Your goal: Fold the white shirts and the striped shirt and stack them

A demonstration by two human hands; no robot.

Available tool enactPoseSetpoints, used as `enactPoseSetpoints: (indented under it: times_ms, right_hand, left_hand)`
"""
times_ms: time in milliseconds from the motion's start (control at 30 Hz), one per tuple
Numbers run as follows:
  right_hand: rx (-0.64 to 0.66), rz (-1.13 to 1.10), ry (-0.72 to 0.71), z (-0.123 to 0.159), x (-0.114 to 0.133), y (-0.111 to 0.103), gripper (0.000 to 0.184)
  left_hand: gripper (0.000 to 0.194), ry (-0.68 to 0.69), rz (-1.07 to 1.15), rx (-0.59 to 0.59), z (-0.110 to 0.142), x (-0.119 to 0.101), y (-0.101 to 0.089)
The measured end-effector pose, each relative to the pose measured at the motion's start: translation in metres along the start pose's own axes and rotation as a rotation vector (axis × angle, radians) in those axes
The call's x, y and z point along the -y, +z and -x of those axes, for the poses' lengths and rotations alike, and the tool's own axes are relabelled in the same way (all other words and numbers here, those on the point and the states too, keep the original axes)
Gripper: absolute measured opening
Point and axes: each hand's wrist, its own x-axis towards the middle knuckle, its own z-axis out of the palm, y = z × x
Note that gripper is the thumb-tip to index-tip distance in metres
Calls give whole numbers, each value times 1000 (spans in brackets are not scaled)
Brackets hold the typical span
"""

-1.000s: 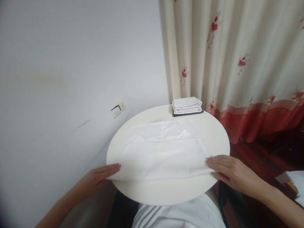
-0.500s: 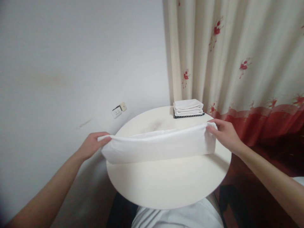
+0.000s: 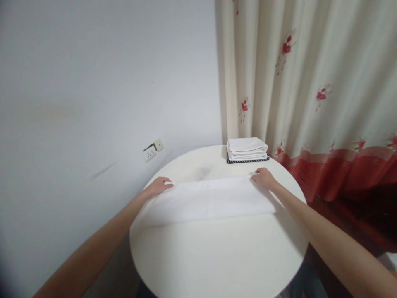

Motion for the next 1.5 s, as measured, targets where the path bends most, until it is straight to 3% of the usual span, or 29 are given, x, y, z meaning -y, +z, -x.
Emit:
enactPoseSetpoints:
  times_ms: [67, 133, 200, 267, 333, 400, 500, 600, 700, 867, 967, 1033, 1133, 1267, 1333, 1400, 1500]
  right_hand:
    - [-59, 269, -46, 5, 13, 1, 31]
    - [-124, 423, -117, 18, 40, 9, 37]
    - [-95, 406, -279, 40, 76, 27, 41]
    - [-23, 361, -437, 67, 108, 52, 47]
    - [77, 331, -554, 92, 127, 77, 54]
    - [130, 329, -529, 109, 130, 95, 58]
    - [158, 336, -470, 112, 116, 100, 61]
    - [208, 370, -449, 99, 92, 86, 68]
    - [197, 421, -353, 83, 61, 67, 70]
    - [73, 455, -195, 65, -11, 36, 70]
    - [0, 445, -100, 56, -35, 19, 66]
    - [-63, 446, -73, 51, -28, 12, 65]
    - [-106, 435, -140, 49, 19, 20, 63]
    - [41, 354, -382, 68, 101, 66, 57]
    - [129, 315, -458, 80, 127, 92, 59]
    - [164, 305, -436, 87, 138, 109, 61]
    - [152, 274, -421, 89, 136, 117, 59]
  left_hand:
    - [38, -16, -67, -33, 3, -13, 2]
    - [48, 28, -144, -82, 11, -43, 14]
    - [49, 222, -253, -85, 23, -86, 39]
    - [51, 425, -263, -13, 39, -130, 72]
    - [57, 510, -261, 63, 53, -161, 104]
    - [61, 513, -258, 103, 63, -174, 126]
    - [59, 454, -259, 96, 68, -165, 131]
    - [62, 427, -303, 115, 67, -138, 116]
    - [61, 335, -371, 101, 66, -97, 98]
    - [62, 166, -455, 42, 73, -11, 69]
    - [64, 26, -444, 88, 71, 14, 50]
    - [65, -46, -461, 62, 65, 6, 40]
    - [64, 49, -475, -23, 52, -43, 41]
    - [61, 342, -368, 109, 39, -132, 78]
    - [61, 403, -326, 142, 36, -158, 101]
    - [60, 409, -295, 141, 33, -164, 118]
    - [60, 409, -280, 130, 31, -153, 128]
